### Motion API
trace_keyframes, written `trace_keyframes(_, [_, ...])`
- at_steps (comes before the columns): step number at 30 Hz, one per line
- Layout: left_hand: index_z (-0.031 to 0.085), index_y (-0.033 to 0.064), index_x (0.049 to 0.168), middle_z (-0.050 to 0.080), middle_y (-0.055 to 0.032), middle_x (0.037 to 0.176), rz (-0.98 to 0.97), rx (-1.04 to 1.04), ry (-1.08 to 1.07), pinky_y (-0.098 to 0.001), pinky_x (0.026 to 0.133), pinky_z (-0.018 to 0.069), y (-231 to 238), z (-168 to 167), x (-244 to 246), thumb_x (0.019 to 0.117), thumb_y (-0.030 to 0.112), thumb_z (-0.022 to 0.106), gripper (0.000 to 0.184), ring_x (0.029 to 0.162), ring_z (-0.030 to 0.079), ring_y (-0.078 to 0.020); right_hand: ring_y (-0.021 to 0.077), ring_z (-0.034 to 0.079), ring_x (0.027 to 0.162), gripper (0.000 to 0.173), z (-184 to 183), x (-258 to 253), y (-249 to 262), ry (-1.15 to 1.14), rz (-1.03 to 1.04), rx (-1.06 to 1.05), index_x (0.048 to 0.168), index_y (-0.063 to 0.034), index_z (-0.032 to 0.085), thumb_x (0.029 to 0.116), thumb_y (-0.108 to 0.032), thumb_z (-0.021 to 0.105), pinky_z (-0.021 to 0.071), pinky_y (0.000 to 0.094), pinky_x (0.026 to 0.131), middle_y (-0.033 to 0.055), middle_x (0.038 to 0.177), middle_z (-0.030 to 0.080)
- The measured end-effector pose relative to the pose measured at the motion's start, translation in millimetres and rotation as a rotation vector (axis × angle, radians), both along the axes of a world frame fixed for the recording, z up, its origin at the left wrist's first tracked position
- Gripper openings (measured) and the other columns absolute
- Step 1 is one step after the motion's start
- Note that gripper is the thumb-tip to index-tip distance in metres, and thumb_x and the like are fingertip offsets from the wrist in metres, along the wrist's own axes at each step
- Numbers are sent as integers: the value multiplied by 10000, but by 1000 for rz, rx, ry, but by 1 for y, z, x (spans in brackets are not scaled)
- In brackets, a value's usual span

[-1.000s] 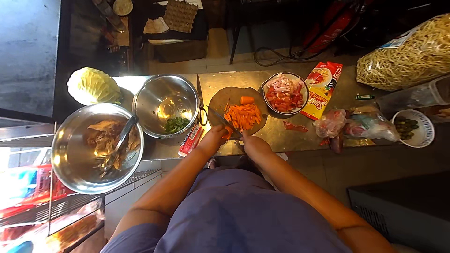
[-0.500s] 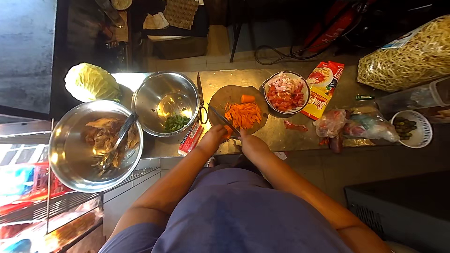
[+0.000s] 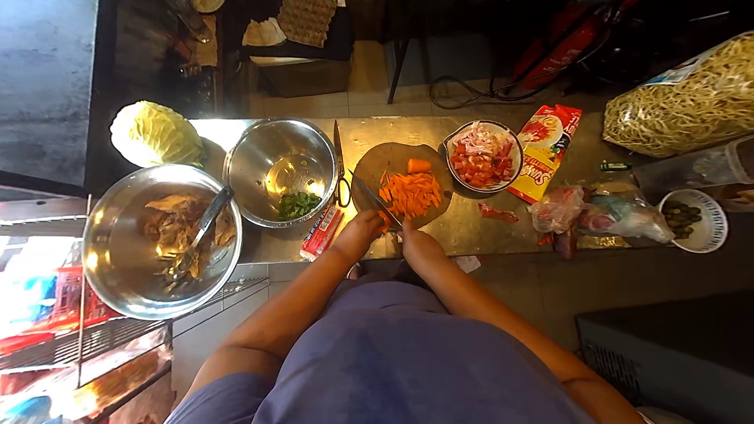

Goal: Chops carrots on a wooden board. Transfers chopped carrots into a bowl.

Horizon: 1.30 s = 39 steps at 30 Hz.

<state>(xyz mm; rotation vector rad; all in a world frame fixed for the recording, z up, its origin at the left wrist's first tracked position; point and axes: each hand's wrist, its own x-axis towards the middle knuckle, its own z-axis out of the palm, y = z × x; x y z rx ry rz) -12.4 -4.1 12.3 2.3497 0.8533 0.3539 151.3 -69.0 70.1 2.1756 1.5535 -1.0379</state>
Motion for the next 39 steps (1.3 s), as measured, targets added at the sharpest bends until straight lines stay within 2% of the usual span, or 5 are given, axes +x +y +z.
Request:
trace_keyframes(12, [716, -29, 1120, 683, -200, 1171, -2, 53, 0, -441, 1054, 521, 5, 2, 6, 971, 34, 674, 167, 1157, 659, -342, 405, 697, 1097, 363, 40, 6, 11, -42, 66, -25, 1412, -67, 483, 1132, -283, 400, 565, 569, 887, 215, 1136, 696])
trace_keyframes(21, [727, -26, 1127, 686, -194, 1216, 25, 19, -45, -441, 1067, 515, 6, -5, 6, 980, 30, 661, 171, 1185, 657, -337, 426, 693, 1096, 450, -20, 15, 9, 81, -22, 63, 1454, -23, 447, 1139, -335, 368, 556, 575, 921, 252, 1112, 692])
trace_keyframes(28, [735, -22, 1117, 698, -189, 1182, 35, 0, -64, -437, 1061, 515, 5, 4, 1, 972, -40, 629, 180, 1159, 666, -334, 401, 691, 1116, 391, 35, 2, 11, -13, 20, -30, 1456, -57, 452, 1135, -271, 391, 558, 563, 915, 220, 1161, 689])
trace_keyframes(35, [736, -17, 1078, 692, -179, 1184, 51, -60, -17, -443, 1066, 512, 9, 6, 8, 998, -21, 601, 157, 1162, 663, -318, 418, 708, 1056, 422, -18, 7, 6, 39, -19, 55, 1433, -39, 453, 1143, -329, 355, 568, 566, 876, 237, 1068, 701])
trace_keyframes(39, [739, -19, 1072, 693, -186, 1165, 48, -50, -24, -436, 1046, 525, 13, 11, 9, 993, -8, 617, 146, 1128, 675, -322, 408, 693, 1115, 426, 22, 3, 13, 13, -2, -17, 1461, -48, 444, 1142, -316, 357, 557, 569, 917, 232, 1148, 692])
